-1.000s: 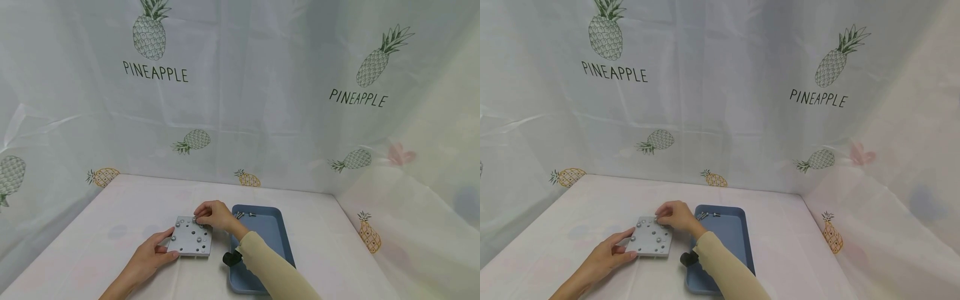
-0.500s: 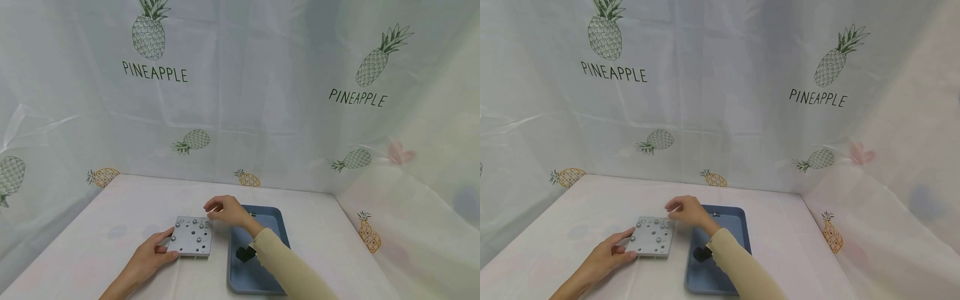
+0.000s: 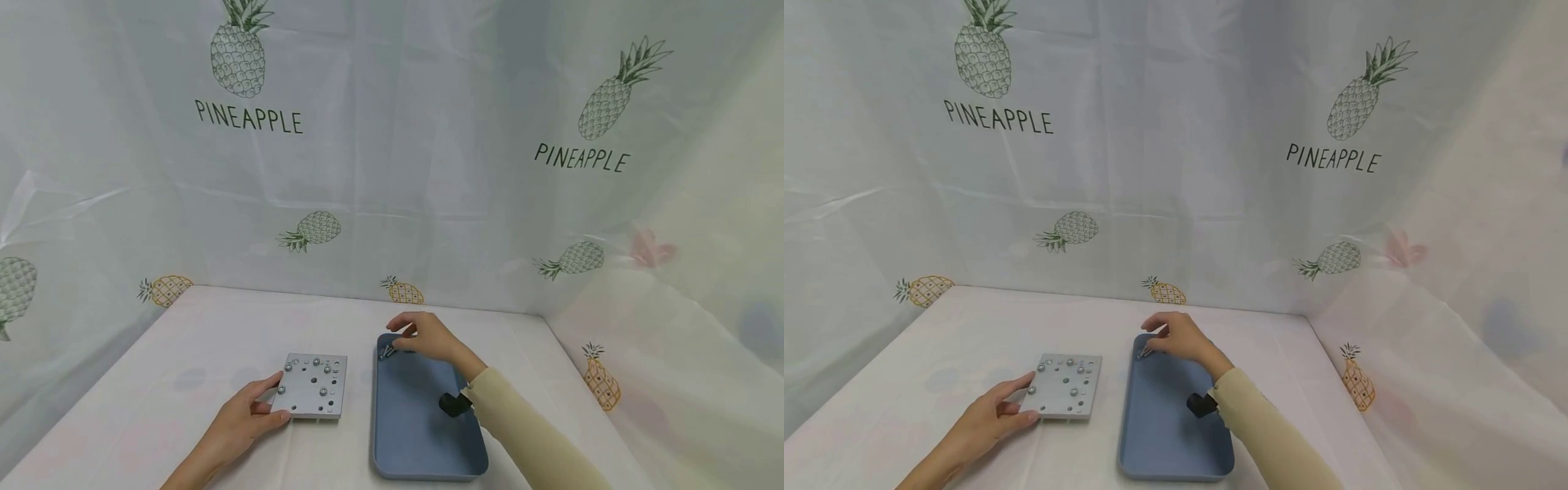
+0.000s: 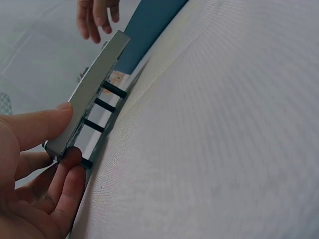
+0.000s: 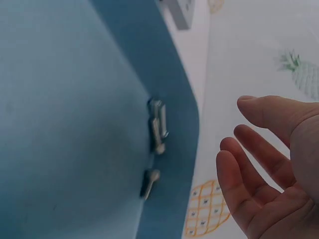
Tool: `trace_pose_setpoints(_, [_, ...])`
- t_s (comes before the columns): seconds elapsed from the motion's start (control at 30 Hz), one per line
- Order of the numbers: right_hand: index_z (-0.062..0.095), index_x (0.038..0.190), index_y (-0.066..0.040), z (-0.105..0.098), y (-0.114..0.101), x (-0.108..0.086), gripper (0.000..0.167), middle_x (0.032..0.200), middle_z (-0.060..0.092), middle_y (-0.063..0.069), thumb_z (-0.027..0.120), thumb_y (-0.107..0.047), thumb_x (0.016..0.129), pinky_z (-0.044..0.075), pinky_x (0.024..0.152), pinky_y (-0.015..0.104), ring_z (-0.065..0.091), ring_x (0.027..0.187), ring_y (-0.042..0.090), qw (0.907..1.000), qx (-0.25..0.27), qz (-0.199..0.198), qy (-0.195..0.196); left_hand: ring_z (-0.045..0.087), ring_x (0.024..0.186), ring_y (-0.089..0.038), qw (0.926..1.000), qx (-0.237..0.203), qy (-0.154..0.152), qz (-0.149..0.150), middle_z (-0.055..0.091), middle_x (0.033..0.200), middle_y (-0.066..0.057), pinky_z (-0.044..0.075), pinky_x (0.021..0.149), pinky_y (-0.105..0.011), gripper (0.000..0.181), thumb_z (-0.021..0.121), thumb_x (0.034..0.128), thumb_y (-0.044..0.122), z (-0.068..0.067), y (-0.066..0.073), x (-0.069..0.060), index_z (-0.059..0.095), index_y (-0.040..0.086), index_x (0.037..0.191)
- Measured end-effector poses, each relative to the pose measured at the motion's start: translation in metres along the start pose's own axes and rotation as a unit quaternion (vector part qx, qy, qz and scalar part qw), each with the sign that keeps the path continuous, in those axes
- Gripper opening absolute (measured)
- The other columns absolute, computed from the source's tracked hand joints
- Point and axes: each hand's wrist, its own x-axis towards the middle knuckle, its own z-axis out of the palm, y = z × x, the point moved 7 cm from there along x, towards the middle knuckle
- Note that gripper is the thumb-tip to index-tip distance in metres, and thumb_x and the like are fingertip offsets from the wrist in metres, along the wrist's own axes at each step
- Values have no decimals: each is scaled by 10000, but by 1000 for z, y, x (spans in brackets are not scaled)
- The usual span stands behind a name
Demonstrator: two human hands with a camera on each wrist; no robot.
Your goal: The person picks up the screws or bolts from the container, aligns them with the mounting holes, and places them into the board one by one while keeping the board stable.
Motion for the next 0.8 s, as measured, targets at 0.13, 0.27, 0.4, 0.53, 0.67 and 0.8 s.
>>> trace_pose_setpoints(0.13, [728,1283,-38,-6,13,-8,333,1271,728,139,789,-84,960,591,826,324,731,1054,293,9997,-224,51,57,654,1040,-143,10000,9,-1,-12,576,1492,-81,506,826,-300,911,924,823,381,0,-1,0,497,182,1603])
trace_pose_setpoints(0.27, [727,1276,-21,-7,25,-14,332,1254,732,154,788,-89,957,583,824,322,735,1010,256,9992,-390,118,61,651,1058,-148,10000,67,18,11,565,1514,-94,505,830,-309,908,921,826,392,0,-1,1,499,184,1602])
trace_pose_setpoints(0.4, [730,1263,-14,-4,36,-18,326,1223,739,145,792,-75,949,569,803,298,730,989,244,9986,-481,228,22,645,1063,-153,9999,128,32,35,553,1528,-106,502,830,-310,916,923,820,408,0,-1,1,501,181,1601])
trace_pose_setpoints(0.53, [728,1263,-18,-1,45,-20,331,1211,744,132,797,-62,942,565,802,296,727,982,246,9977,-616,269,2,637,1054,-152,9999,111,21,79,548,1535,-111,498,820,-294,920,923,819,405,0,-1,1,499,174,1602])
trace_pose_setpoints(0.67, [726,1266,-23,2,52,-20,340,1206,745,122,802,-64,937,565,793,300,721,973,226,9973,-655,322,-2,632,1042,-149,9999,71,9,105,547,1530,-106,496,809,-274,921,923,821,404,0,-1,1,496,173,1604])
trace_pose_setpoints(0.8, [725,1260,-13,4,55,-21,344,1185,746,136,805,-57,929,564,786,302,722,973,235,9974,-628,360,12,623,1028,-153,10000,70,19,61,557,1507,-92,491,798,-273,923,926,817,405,0,-1,1,499,180,1603])
